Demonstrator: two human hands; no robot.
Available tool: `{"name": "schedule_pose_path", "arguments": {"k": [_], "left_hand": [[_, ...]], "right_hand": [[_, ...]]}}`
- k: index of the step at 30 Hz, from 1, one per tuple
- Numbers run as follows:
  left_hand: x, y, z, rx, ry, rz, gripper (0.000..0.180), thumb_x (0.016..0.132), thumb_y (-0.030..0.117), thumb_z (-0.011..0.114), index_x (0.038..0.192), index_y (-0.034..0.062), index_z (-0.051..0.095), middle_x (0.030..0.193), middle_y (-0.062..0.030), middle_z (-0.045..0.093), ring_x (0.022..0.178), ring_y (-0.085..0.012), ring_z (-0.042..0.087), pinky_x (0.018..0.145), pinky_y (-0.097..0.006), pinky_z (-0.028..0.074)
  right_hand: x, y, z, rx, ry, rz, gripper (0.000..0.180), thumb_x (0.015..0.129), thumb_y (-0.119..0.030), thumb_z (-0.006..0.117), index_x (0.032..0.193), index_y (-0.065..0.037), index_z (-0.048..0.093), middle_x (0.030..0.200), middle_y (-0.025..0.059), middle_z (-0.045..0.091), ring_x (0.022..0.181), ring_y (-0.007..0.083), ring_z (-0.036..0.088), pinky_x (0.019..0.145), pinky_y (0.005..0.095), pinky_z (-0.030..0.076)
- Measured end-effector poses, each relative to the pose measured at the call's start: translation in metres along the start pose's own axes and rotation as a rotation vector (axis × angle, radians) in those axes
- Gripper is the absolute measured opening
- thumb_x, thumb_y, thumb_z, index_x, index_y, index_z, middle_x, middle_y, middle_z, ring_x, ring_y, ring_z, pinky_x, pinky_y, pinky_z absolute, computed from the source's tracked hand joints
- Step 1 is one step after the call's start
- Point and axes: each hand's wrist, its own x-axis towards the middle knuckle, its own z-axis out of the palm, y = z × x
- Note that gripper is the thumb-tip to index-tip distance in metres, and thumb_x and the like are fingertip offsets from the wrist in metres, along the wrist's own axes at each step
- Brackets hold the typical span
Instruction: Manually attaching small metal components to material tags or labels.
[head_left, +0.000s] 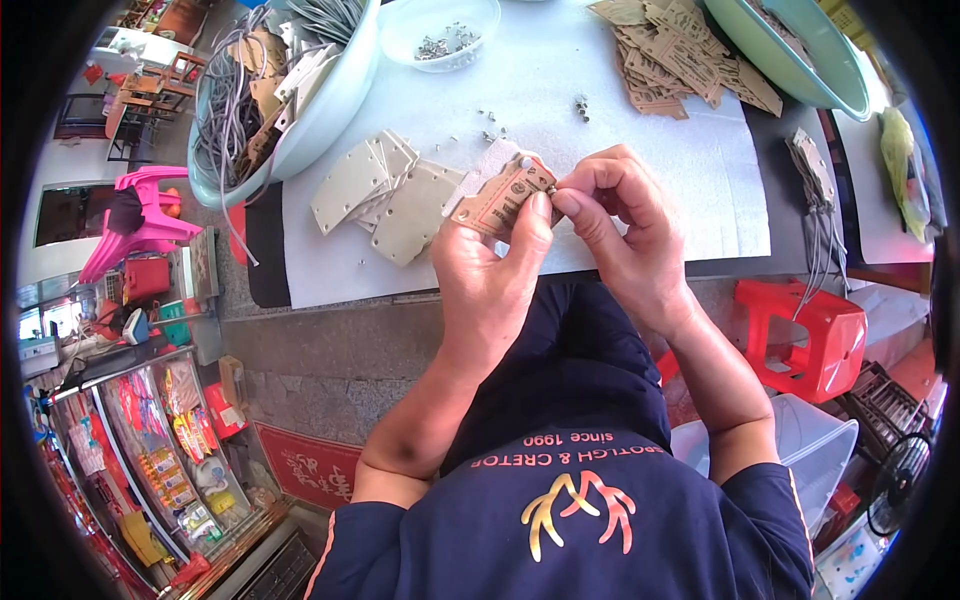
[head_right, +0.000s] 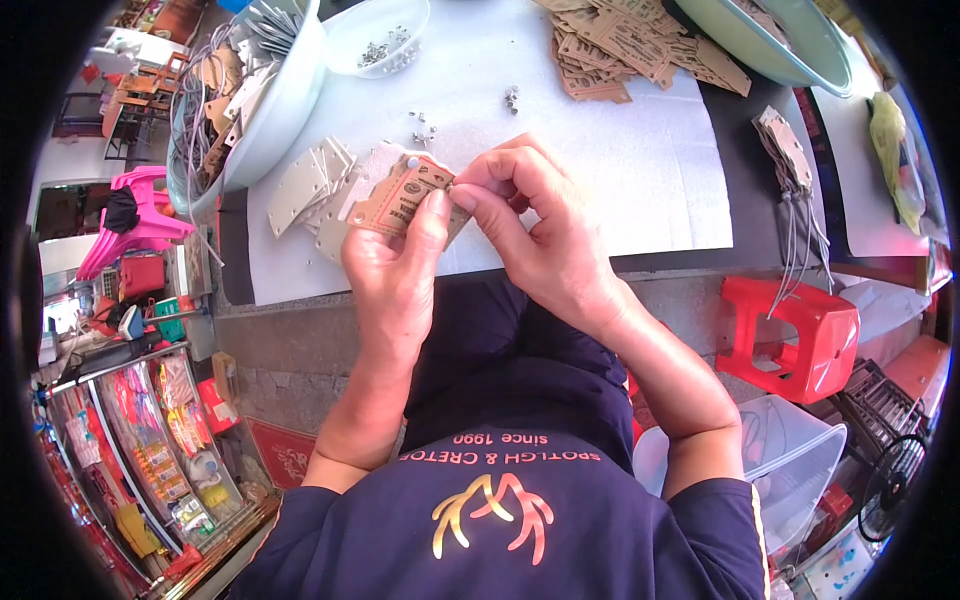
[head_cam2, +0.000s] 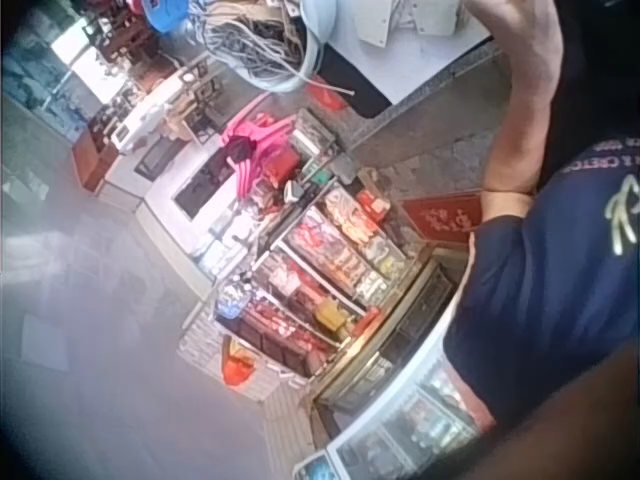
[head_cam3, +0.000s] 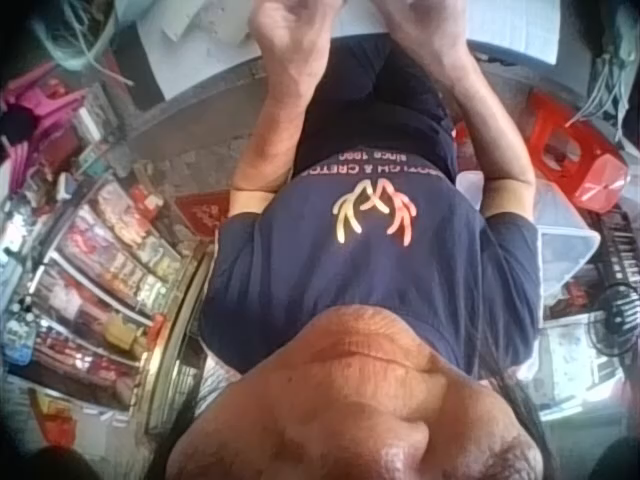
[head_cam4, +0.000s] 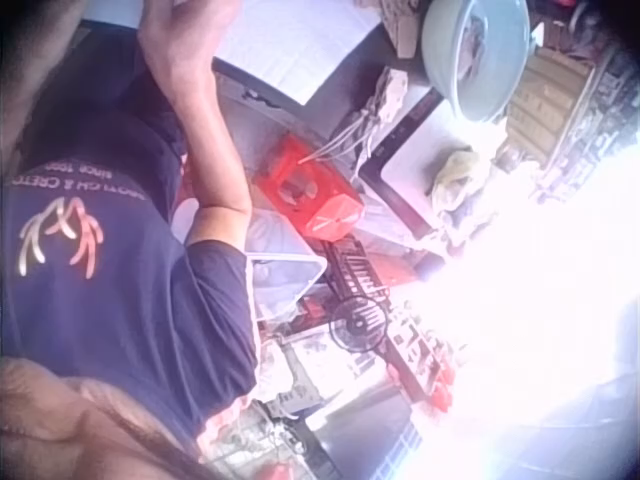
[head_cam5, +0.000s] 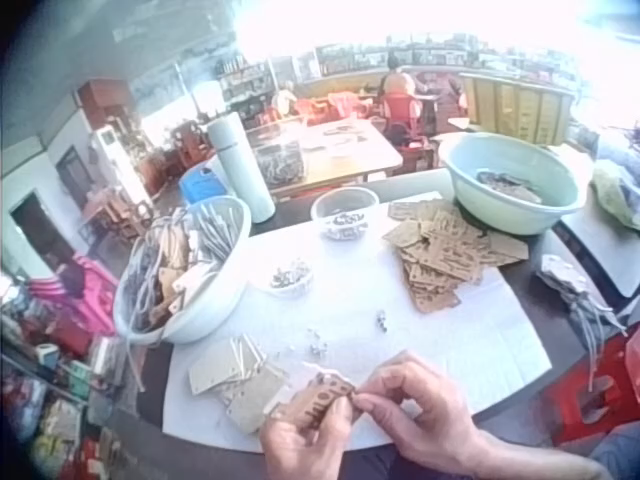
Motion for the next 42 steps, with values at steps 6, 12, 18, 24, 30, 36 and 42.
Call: {"name": "schedule_pose_path", "arguments": {"k": [6, 12, 18, 24, 30, 36, 42], "left_hand": [[-0.001, 0.003, 0.001, 0.042, 0.009, 0.019, 0.021, 0.093, 0.004, 0.057, 0.11, -0.0067, 0.062, 0.088, -0.0016, 0.064, 0.077, -0.0026, 0.055, 0.064, -0.019, 0.045], [0.0, -0.005, -0.001, 0.078, -0.005, 0.055, 0.017, 0.092, 0.003, 0.058, 0.106, -0.0065, 0.063, 0.087, -0.0031, 0.064, 0.076, -0.0036, 0.055, 0.063, -0.021, 0.046], [-0.001, -0.009, 0.001, 0.091, 0.022, 0.132, 0.014, 0.091, 0.002, 0.058, 0.103, -0.0061, 0.061, 0.089, -0.0041, 0.058, 0.077, -0.0068, 0.059, 0.064, -0.022, 0.047], [-0.002, -0.011, -0.002, 0.191, 0.011, 0.158, 0.014, 0.09, -0.001, 0.059, 0.103, -0.004, 0.06, 0.09, -0.0055, 0.056, 0.076, -0.0089, 0.058, 0.066, -0.023, 0.048], [-0.003, -0.014, -0.003, 0.211, 0.006, 0.18, 0.013, 0.089, 0.0, 0.059, 0.102, -0.004, 0.059, 0.092, -0.0058, 0.055, 0.077, -0.0101, 0.058, 0.067, -0.023, 0.048], [-0.003, -0.01, -0.006, 0.147, -0.051, 0.1, 0.017, 0.09, 0.0, 0.059, 0.106, -0.0042, 0.06, 0.094, -0.0066, 0.055, 0.081, -0.0103, 0.058, 0.069, -0.024, 0.048], [-0.005, -0.01, -0.008, 0.066, -0.075, 0.09, 0.019, 0.091, 0.001, 0.058, 0.109, -0.0046, 0.059, 0.095, -0.0068, 0.056, 0.086, -0.0116, 0.059, 0.072, -0.024, 0.048]], "right_hand": [[0.0, 0.001, 0.0, -0.002, 0.006, -0.028, 0.01, 0.085, -0.004, 0.069, 0.09, -0.001, 0.062, 0.086, 0.0066, 0.061, 0.072, 0.0139, 0.06, 0.061, 0.025, 0.048], [-0.003, -0.002, -0.001, 0.104, -0.003, 0.124, 0.009, 0.087, -0.006, 0.068, 0.091, -0.002, 0.061, 0.086, 0.0038, 0.059, 0.071, 0.0101, 0.055, 0.061, 0.0231, 0.046], [-0.002, -0.005, 0.001, 0.199, -0.01, 0.193, 0.01, 0.089, -0.009, 0.066, 0.093, -0.002, 0.061, 0.086, 0.0018, 0.058, 0.071, 0.0073, 0.051, 0.061, 0.0217, 0.044], [0.003, -0.004, -0.002, 0.066, -0.088, 0.111, 0.015, 0.09, -0.008, 0.064, 0.103, 0.0, 0.063, 0.089, 0.006, 0.062, 0.069, 0.0109, 0.053, 0.061, 0.0234, 0.045], [0.002, -0.003, -0.005, 0.037, -0.126, 0.049, 0.015, 0.09, -0.007, 0.063, 0.102, 0.001, 0.064, 0.091, 0.0086, 0.063, 0.071, 0.0137, 0.058, 0.063, 0.0256, 0.047], [0.001, 0.001, -0.008, 0.081, -0.116, 0.032, 0.013, 0.089, -0.006, 0.063, 0.1, 0.001, 0.064, 0.091, 0.009, 0.063, 0.07, 0.0141, 0.058, 0.064, 0.0255, 0.047], [-0.001, 0.003, -0.006, 0.064, -0.137, 0.028, 0.013, 0.089, -0.008, 0.063, 0.099, 0.001, 0.061, 0.088, 0.0085, 0.062, 0.067, 0.0132, 0.056, 0.061, 0.026, 0.047]]}}
